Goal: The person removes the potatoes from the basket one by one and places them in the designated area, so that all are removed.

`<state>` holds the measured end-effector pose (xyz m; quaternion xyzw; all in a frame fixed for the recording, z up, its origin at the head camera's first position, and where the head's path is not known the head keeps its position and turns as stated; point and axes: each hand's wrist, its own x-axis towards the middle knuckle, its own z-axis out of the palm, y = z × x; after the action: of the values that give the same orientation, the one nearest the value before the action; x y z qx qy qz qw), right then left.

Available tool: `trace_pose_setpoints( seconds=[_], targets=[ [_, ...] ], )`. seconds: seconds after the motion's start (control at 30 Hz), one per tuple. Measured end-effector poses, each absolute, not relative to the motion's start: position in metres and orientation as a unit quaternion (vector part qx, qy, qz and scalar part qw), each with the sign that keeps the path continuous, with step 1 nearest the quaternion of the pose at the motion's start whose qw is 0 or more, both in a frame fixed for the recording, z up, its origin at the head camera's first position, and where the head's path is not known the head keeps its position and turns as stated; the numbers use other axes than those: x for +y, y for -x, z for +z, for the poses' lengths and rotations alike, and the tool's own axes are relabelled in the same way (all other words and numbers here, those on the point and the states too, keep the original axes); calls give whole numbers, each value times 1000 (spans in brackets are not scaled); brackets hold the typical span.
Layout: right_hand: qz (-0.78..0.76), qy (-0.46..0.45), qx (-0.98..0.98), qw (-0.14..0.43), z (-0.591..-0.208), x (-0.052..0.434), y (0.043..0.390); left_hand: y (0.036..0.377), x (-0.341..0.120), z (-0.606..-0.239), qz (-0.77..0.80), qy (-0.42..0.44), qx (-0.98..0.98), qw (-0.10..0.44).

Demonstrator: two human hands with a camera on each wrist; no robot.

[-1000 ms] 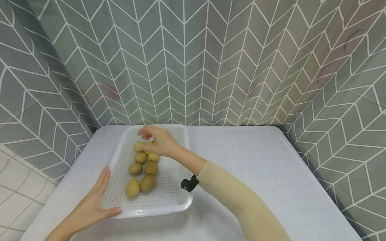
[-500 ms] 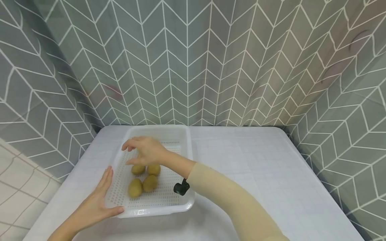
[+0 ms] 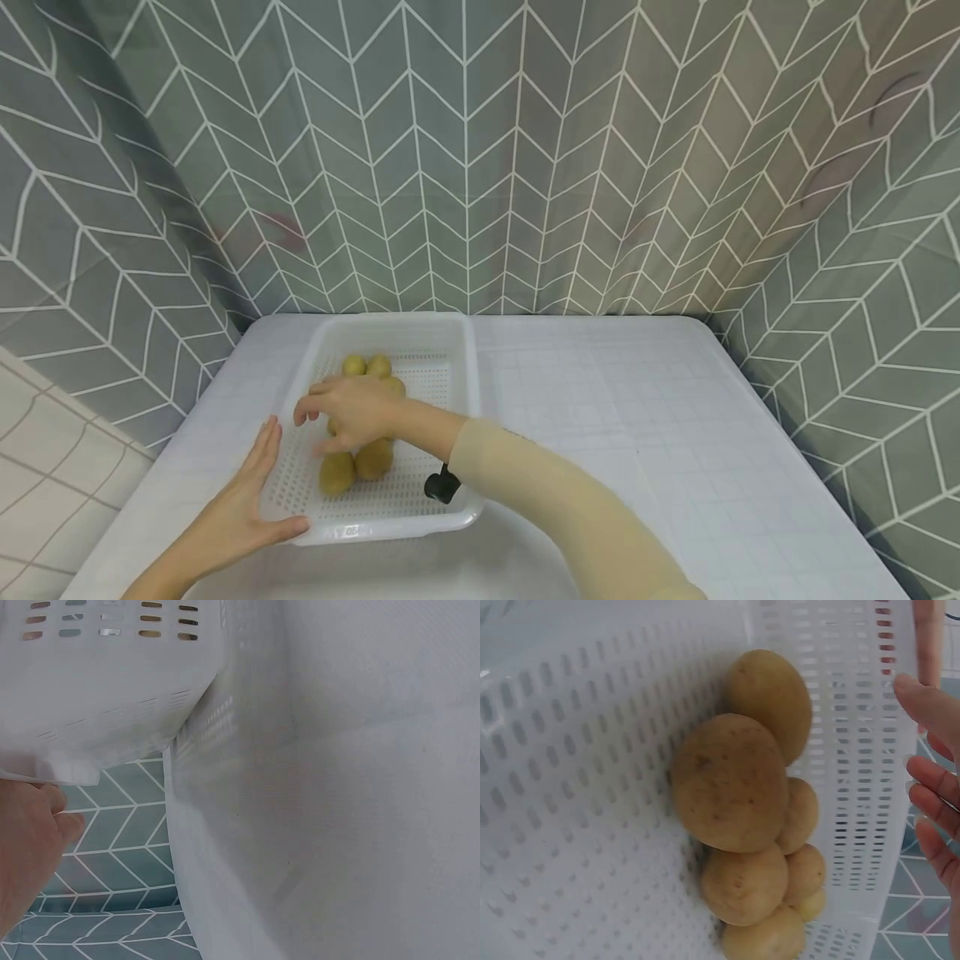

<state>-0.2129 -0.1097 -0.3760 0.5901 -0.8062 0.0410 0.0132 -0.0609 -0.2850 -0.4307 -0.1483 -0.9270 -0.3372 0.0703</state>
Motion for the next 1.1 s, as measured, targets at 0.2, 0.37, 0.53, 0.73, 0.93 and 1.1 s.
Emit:
trace_pose_setpoints(
  seconds=[0.2,0.37,0.53,0.73,0.93,1.1],
  targets=[
    [2,-618,-786,3,-390,-114,211,61,-285,-431,-344,147,-925,70],
    [-45,-627,-778,-20,-398,-115,207,60,-286,-433,-335,154,-926,84],
    [-65,-619,-782,-40,-403,-115,205,60,-286,-435,-333,160,-924,93],
    [-98,-608,-785,-58,-409,-115,201,60,-286,-436,-327,162,-926,96],
    [-114,-583,-802,-56,-411,-115,200,60,-285,-435,-330,163,-925,95],
    [-120,-556,-821,-57,-412,-115,200,61,-286,-435,-325,162,-926,100]
  ],
)
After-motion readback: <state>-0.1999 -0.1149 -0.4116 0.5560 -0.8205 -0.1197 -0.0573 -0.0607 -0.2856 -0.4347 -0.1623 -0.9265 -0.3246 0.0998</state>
